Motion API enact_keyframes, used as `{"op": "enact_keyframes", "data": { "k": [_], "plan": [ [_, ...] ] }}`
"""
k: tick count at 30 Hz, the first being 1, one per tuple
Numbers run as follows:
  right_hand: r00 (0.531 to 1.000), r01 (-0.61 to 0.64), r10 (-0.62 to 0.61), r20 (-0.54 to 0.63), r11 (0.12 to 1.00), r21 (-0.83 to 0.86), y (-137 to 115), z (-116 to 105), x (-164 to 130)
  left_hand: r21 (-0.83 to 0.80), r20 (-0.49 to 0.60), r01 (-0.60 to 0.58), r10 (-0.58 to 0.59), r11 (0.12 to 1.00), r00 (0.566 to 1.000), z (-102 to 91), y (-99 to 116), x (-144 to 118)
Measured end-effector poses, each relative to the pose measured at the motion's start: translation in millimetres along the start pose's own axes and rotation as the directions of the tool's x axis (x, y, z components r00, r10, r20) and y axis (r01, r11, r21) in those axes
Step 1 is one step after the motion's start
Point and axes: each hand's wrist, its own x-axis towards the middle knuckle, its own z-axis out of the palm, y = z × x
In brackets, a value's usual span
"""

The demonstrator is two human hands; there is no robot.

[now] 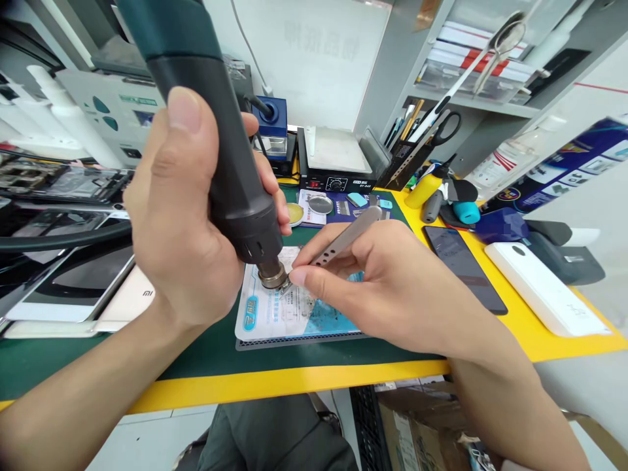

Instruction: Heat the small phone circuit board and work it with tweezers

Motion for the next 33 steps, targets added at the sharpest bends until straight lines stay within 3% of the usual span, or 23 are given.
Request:
{"op": "enact_keyframes", "data": {
  "k": [18,24,33],
  "plan": [
    [0.995,0.096,-0.096,0.029,0.995,-0.01,2.0,-3.9,-1.0,-0.021,-0.081,0.01,-0.012,1.0,0.997,8.3,8.5,-4.3],
    [0.993,0.116,-0.116,0.026,0.993,0.0,2.0,-4.5,-5.6,0.008,-0.061,-0.04,0.041,0.999,0.997,6.8,1.2,-1.8],
    [0.987,0.143,-0.146,0.066,0.988,0.05,-2.2,-2.8,-6.9,0.001,-0.056,-0.008,0.008,1.0,0.998,3.5,-0.2,-1.7]
  ]
}}
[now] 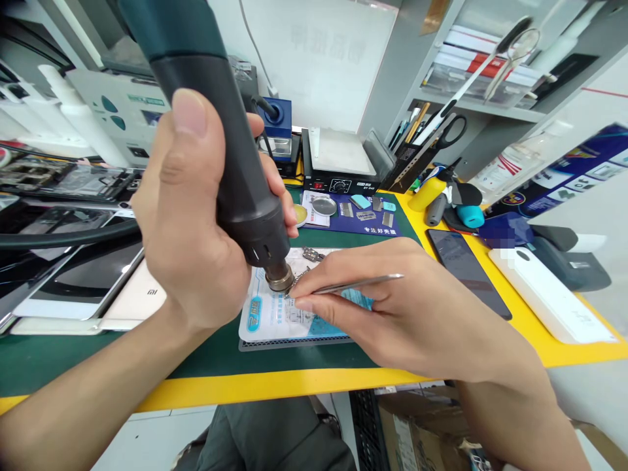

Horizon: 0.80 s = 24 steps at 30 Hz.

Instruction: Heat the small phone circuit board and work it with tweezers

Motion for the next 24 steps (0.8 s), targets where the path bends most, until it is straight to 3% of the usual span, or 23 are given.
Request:
{"op": "enact_keyframes", "data": {
  "k": [9,24],
  "plan": [
    [0.993,-0.006,-0.008,-0.117,0.993,-0.115,3.3,-3.2,-0.9,-0.031,-0.024,-0.008,0.007,1.0,1.0,3.7,-0.2,-0.9],
    [0.994,-0.013,-0.002,-0.106,0.99,-0.144,1.8,2.0,3.0,-0.027,0.012,-0.006,0.006,1.0,1.0,-1.8,-4.1,-0.5]
  ]
}}
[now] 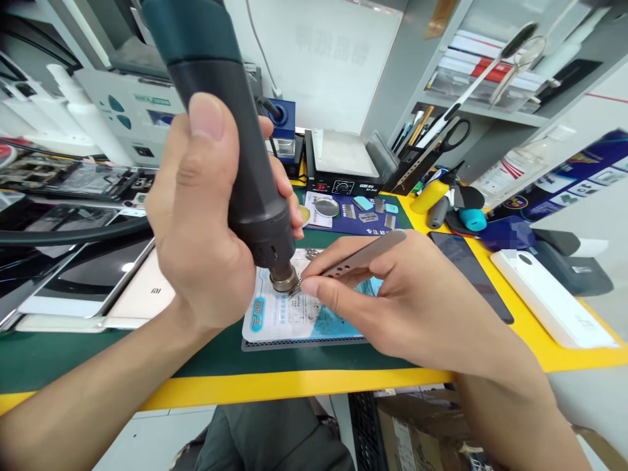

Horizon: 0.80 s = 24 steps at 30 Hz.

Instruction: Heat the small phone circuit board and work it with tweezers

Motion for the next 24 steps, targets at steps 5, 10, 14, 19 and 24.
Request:
{"op": "enact_keyframes", "data": {
  "k": [5,10,14,19,24],
  "plan": [
    [1.0,-0.018,0.018,0.011,1.0,-0.013,-2.1,0.7,0.3,0.008,0.001,0.002,-0.002,1.0,1.0,-1.1,-0.2,0.1],
    [0.968,-0.246,0.227,0.11,0.947,0.205,7.7,-2.9,9.5,0.01,0.009,-0.013,0.013,1.0,1.0,-1.5,-1.3,1.0],
    [0.898,-0.433,0.345,0.273,0.806,0.405,20.2,-5.3,20.8,-0.023,0.012,-0.026,0.026,0.999,1.0,-1.9,-2.7,1.2],
    [0.838,-0.542,0.395,0.377,0.683,0.49,31.8,-6.5,28.3,-0.04,0.029,-0.012,0.013,0.999,1.0,-2.5,-1.2,0.6],
    [0.801,-0.597,0.41,0.436,0.594,0.539,35.4,-6.9,30.8,-0.007,0.011,-0.015,0.015,1.0,1.0,-2.2,-0.5,0.5]
  ]
}}
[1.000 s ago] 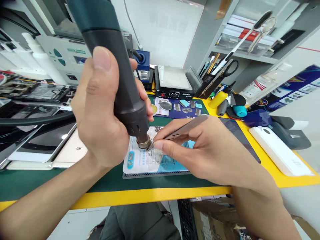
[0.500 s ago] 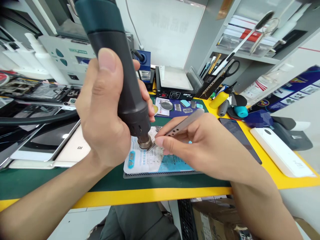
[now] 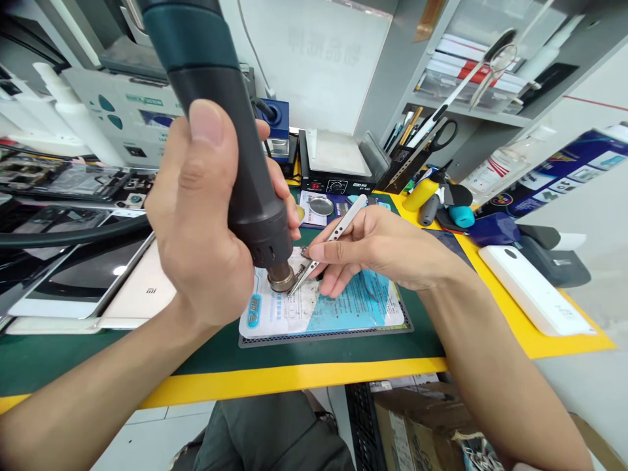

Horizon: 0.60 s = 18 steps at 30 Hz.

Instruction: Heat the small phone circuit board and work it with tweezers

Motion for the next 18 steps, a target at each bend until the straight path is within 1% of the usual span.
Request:
{"op": "enact_keyframes", "data": {
  "k": [2,6,9,14,18],
  "plan": [
    [1.0,-0.006,0.006,0.001,1.0,-0.003,-0.2,-0.2,0.6,-0.001,0.001,0.009,-0.009,1.0,1.0,0.4,0.7,-1.0],
    [1.0,0.02,-0.02,0.001,0.999,-0.047,-0.7,-0.5,0.1,0.0,0.009,0.054,-0.054,0.999,0.999,1.2,2.3,-2.8],
    [0.999,0.048,-0.049,-0.008,0.993,-0.107,-1.8,-0.1,-2.6,-0.01,0.001,0.026,-0.026,1.0,1.0,1.8,1.6,-2.4],
    [0.99,0.123,-0.136,-0.036,0.96,-0.251,-4.6,4.0,-11.5,0.029,-0.012,0.002,-0.001,1.0,1.0,2.5,1.5,-2.7],
    [0.971,0.212,-0.236,-0.032,0.917,-0.337,-4.7,8.1,-18.8,0.035,-0.011,0.005,-0.004,0.999,1.0,3.9,1.8,-3.3]
  ]
}}
